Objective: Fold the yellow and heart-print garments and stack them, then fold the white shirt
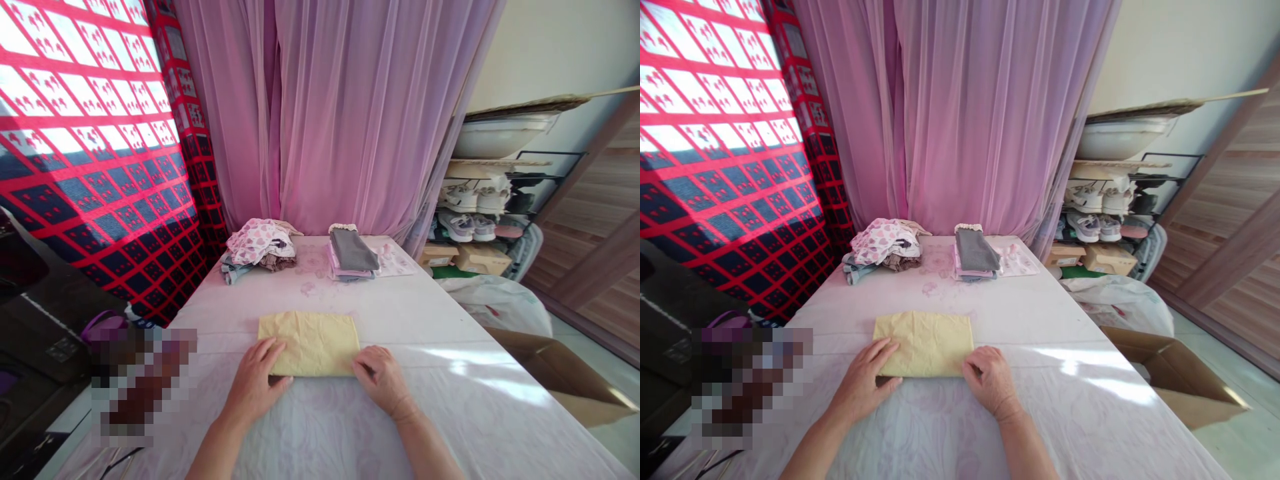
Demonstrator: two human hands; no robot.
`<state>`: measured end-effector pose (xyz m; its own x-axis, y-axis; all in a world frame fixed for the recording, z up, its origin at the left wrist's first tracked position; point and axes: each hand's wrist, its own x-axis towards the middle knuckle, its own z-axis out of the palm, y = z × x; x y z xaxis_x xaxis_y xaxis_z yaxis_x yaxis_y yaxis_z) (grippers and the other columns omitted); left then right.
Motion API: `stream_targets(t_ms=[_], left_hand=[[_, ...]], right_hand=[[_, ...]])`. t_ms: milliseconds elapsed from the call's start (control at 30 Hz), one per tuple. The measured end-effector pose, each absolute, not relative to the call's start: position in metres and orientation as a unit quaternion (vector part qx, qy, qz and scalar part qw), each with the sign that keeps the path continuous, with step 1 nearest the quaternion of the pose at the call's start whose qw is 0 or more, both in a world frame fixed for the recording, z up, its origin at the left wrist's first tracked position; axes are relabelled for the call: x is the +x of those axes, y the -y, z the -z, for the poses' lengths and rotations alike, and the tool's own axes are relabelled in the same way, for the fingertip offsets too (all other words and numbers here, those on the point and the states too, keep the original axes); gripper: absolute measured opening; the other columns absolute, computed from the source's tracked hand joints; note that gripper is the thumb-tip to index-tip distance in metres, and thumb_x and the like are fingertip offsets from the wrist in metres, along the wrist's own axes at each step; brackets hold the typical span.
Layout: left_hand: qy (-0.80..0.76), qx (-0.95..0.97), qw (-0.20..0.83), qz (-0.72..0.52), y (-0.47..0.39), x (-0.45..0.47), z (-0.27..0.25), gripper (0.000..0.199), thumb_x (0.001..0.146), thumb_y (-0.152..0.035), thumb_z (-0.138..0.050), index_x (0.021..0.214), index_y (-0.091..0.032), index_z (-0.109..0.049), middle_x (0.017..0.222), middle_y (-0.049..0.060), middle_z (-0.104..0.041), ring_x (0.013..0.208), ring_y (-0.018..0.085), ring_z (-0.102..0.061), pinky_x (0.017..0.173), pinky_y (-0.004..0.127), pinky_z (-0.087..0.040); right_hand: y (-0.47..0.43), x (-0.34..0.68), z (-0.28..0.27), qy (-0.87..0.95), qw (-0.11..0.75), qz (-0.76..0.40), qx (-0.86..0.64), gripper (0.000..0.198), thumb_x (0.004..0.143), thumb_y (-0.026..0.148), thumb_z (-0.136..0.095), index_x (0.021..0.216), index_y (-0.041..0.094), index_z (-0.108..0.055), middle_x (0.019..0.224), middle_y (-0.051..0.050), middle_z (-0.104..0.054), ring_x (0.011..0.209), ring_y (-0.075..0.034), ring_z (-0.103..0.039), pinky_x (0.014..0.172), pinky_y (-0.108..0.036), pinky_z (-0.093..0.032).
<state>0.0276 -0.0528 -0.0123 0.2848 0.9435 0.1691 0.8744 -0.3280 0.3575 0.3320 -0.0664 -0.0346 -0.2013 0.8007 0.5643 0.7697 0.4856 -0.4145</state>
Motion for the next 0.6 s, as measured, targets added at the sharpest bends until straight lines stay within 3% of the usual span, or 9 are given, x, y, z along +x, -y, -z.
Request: stream_targets(t_ms=[133, 267, 367, 467, 600], left_hand=[[-0.57, 0.801, 0.085, -0.16, 0.054, 0.028, 0.011, 0.059, 0.083, -0.052, -0.061, 0.136, -0.027, -0.057, 0.146, 0.009, -0.052, 0.135, 0.032, -0.045, 0.113, 0.056, -0.034], [-0.571, 0.801, 0.036, -0.173, 0.055, 0.031, 0.011, 0.038, 0.095, -0.043, -0.045, 0.126, -0.031, -0.064, 0.139, 0.006, -0.06, 0.131, 0.029, -0.051, 0.113, 0.061, -0.028], [-0.553, 0.81, 0.002, -0.196, 0.056, 0.038, 0.012, 0.035, 0.096, -0.031, -0.043, 0.123, -0.03, -0.066, 0.136, 0.005, -0.062, 0.129, 0.027, -0.052, 0.115, 0.058, -0.028], [-0.523, 0.828, -0.001, -0.201, 0.058, 0.048, 0.015, 0.041, 0.096, -0.025, -0.04, 0.132, -0.027, -0.059, 0.142, 0.004, -0.057, 0.135, 0.024, -0.047, 0.116, 0.051, -0.032], [-0.494, 0.851, 0.016, -0.174, 0.062, 0.057, 0.02, 0.047, 0.098, -0.041, -0.04, 0.143, -0.026, -0.048, 0.151, 0.006, -0.047, 0.142, 0.026, -0.038, 0.116, 0.049, -0.032]], right_hand=[[0.066, 0.332, 0.035, 0.775, 0.371, -0.018, -0.511, 0.027, 0.088, 0.02, -0.05, 0.062, 0.021, -0.057, 0.063, 0.0, -0.061, 0.067, -0.016, -0.055, 0.07, -0.029, -0.037], [0.067, 0.33, 0.034, 0.776, 0.366, -0.018, -0.513, 0.026, 0.088, 0.019, -0.05, 0.062, 0.021, -0.057, 0.063, 0.0, -0.061, 0.068, -0.016, -0.055, 0.07, -0.03, -0.038], [0.068, 0.329, 0.032, 0.778, 0.364, -0.012, -0.513, 0.026, 0.087, 0.018, -0.05, 0.062, 0.021, -0.057, 0.063, 0.0, -0.061, 0.067, -0.016, -0.055, 0.071, -0.03, -0.037], [0.069, 0.328, 0.031, 0.779, 0.357, -0.004, -0.516, 0.026, 0.087, 0.018, -0.051, 0.062, 0.021, -0.057, 0.063, -0.001, -0.061, 0.068, -0.016, -0.055, 0.071, -0.029, -0.037], [0.069, 0.328, 0.031, 0.778, 0.346, 0.0, -0.524, 0.026, 0.088, 0.018, -0.051, 0.062, 0.021, -0.057, 0.064, -0.001, -0.062, 0.069, -0.016, -0.055, 0.071, -0.029, -0.036]])
